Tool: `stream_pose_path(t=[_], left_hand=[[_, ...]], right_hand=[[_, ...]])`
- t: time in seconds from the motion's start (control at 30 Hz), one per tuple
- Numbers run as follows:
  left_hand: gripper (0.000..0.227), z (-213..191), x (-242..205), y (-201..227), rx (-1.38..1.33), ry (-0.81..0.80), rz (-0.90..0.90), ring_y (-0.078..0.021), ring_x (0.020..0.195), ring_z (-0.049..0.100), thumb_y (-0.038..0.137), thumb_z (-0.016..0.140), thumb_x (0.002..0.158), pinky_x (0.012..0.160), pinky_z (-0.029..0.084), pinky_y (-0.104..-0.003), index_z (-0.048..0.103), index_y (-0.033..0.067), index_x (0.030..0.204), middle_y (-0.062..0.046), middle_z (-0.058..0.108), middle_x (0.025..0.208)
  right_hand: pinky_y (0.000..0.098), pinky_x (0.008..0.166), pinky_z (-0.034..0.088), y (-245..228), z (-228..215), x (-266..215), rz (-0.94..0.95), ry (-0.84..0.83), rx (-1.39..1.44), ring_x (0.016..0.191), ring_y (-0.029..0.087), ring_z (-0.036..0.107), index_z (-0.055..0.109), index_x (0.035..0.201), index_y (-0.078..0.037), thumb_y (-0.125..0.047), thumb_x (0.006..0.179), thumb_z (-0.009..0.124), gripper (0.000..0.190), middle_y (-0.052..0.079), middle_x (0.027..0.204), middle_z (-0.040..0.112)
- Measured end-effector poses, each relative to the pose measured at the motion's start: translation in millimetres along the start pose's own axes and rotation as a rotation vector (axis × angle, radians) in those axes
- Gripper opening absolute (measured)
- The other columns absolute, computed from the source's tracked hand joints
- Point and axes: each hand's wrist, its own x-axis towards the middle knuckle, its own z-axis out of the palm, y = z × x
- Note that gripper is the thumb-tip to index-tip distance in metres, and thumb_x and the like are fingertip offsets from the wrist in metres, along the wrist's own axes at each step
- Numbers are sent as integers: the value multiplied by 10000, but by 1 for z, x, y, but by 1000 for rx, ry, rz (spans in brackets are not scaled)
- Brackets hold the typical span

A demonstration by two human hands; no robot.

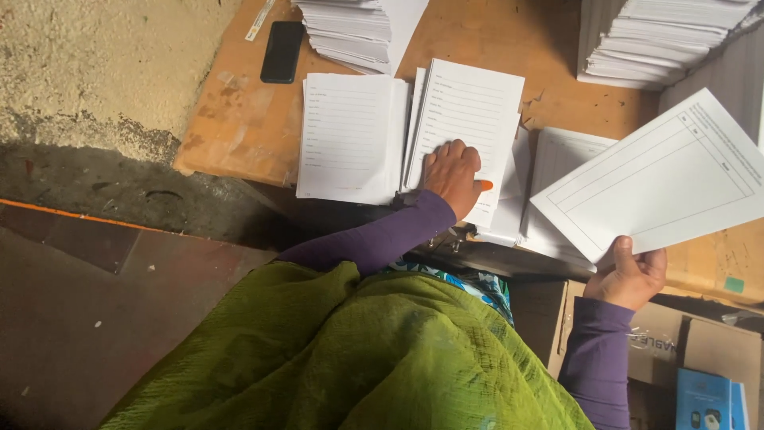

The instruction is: The person repeatedly picks up small stacks of printed paper sheets from a table, flips through them, and places them into separate piles. A second person occasionally assists by moving papers nearby.

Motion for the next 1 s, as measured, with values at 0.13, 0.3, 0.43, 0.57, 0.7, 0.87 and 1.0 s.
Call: stream_pose_path(t=[0.13, 0.3, 0.43, 0.57, 0.7, 0.87, 1.0], left_hand=[[294, -11, -2, 7, -33, -13, -14, -265, 909, 500, 379, 742, 781, 780, 383, -413, 602, 141, 879, -62, 546, 939], [517, -12, -2, 14, 40, -104, -44, -289, 933, 469, 566, 696, 754, 799, 369, -432, 568, 99, 934, -96, 524, 997], [210, -11, -2, 5, -98, -79, -47, -288, 955, 469, 311, 707, 825, 819, 356, -428, 590, 141, 864, -73, 524, 981], [123, -32, -5, -2, -334, -41, -118, -233, 868, 484, 244, 634, 882, 749, 382, -383, 574, 144, 840, -38, 548, 896], [160, -26, 5, -58, -1272, 14, -478, -68, 581, 425, 291, 678, 853, 323, 181, -244, 614, 176, 943, 45, 528, 791], [369, -87, -9, -92, -1862, 39, -390, -288, 1036, 633, 237, 621, 923, 929, 493, -393, 575, 23, 1221, -191, 637, 1155], [297, -83, -12, -112, -2185, -24, -466, -196, 1105, 637, 263, 434, 1052, 1036, 444, -335, 598, 128, 1260, -51, 644, 1243]], right_hand=[[227, 841, 573, 21, -4, 10, -33, -7, 15, 890, 91, 623, 660, 1226, -103, 72, 901, 642, 370, -35, 1039, 695], [216, 797, 569, 20, 5, 10, -21, -24, 42, 861, 91, 610, 670, 1203, -94, 90, 895, 649, 359, -26, 1015, 699], [247, 808, 598, 9, 12, 4, -32, -20, -1, 951, 127, 652, 662, 1212, -98, 92, 877, 624, 387, -12, 1130, 707], [233, 749, 530, 28, -6, 17, -30, -47, 45, 829, 98, 545, 567, 895, -122, 153, 891, 612, 278, -51, 890, 567], [259, 700, 510, 33, 6, 32, 57, -61, -82, 789, 119, 575, 580, 845, -43, 105, 855, 647, 163, -21, 757, 523], [351, 761, 579, 28, 72, 28, 63, -264, -190, 881, 183, 633, 660, 1107, -26, 34, 806, 721, 313, 80, 957, 659], [401, 706, 554, 38, 131, 9, 108, -418, -306, 852, 178, 601, 649, 1167, -5, -11, 804, 770, 383, 145, 919, 659]])
